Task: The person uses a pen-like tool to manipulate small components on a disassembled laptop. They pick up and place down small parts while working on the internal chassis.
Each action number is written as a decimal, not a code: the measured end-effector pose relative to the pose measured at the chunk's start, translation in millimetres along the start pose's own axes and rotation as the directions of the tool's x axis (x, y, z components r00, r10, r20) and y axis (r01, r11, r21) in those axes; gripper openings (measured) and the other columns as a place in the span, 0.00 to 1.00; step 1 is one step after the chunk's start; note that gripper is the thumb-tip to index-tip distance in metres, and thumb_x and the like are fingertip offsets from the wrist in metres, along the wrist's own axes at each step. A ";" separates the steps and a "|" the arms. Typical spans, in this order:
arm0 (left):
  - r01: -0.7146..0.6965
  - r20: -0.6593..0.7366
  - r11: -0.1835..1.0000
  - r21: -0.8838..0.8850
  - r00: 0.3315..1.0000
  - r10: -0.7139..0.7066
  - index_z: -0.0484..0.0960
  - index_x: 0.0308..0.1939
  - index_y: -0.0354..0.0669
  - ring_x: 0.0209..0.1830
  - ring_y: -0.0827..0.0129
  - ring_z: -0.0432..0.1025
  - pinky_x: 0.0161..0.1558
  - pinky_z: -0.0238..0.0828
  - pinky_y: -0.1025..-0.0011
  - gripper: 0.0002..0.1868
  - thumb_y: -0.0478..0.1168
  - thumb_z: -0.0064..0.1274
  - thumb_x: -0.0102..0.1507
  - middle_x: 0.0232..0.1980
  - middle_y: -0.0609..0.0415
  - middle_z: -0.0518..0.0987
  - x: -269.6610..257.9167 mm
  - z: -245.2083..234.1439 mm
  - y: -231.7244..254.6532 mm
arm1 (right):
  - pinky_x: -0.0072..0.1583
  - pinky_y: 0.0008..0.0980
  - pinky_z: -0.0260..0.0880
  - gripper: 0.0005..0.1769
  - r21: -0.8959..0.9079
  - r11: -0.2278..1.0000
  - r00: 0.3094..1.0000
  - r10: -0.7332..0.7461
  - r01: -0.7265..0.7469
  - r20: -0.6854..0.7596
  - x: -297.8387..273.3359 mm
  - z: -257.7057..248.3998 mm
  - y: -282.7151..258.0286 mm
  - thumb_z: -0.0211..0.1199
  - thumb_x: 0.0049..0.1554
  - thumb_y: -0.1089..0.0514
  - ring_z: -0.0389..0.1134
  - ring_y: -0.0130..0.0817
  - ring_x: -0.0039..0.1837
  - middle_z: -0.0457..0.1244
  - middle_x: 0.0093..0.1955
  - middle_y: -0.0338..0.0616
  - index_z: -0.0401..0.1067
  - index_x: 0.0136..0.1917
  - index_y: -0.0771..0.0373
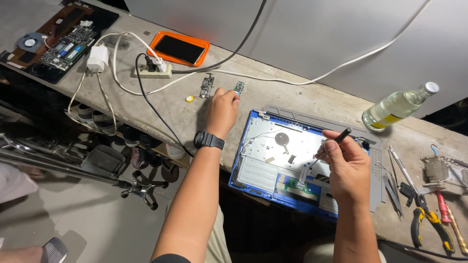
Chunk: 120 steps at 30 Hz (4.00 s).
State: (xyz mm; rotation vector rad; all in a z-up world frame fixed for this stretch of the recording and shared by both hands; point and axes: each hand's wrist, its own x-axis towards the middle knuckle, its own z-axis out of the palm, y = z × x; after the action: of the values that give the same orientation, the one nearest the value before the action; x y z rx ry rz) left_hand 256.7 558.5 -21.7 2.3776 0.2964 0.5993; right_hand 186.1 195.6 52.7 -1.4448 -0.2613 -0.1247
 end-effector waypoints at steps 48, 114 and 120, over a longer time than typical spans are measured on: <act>0.334 0.322 0.243 -0.911 0.942 -0.089 0.89 0.60 0.31 0.39 0.64 0.90 0.44 0.97 0.66 0.14 0.32 0.70 0.71 0.43 0.42 0.89 2.5 -0.3 18.3 | 0.60 0.32 0.86 0.13 -0.133 0.989 0.988 -0.041 0.062 0.150 91.7 129.8 23.4 0.72 0.72 0.64 0.79 0.31 0.55 0.77 0.56 0.52 0.74 0.67 0.64; -0.016 0.288 0.906 -0.423 0.946 0.151 0.97 0.41 0.50 0.35 0.68 0.82 0.40 0.81 0.68 0.06 0.37 0.71 0.61 0.35 0.53 0.87 7.9 6.7 36.2 | 0.56 0.37 0.86 0.05 -0.279 0.950 0.976 -0.084 0.138 0.199 106.0 106.1 67.0 0.66 0.72 0.69 0.83 0.42 0.54 0.77 0.51 0.55 0.76 0.61 0.65; 0.046 0.279 0.872 -0.488 0.955 0.105 0.98 0.47 0.53 0.35 0.73 0.80 0.40 0.80 0.72 0.09 0.36 0.69 0.64 0.32 0.58 0.88 7.5 -7.2 40.5 | 0.56 0.36 0.88 0.06 -0.104 0.989 0.987 0.121 -0.109 0.110 105.1 113.2 58.4 0.64 0.73 0.65 0.82 0.37 0.53 0.77 0.54 0.53 0.73 0.64 0.64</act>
State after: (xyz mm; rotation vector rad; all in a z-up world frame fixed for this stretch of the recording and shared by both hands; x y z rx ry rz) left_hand 261.9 534.5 12.2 1.9374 -0.0310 0.2746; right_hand 290.2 322.6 34.7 -1.5633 -0.2688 0.0410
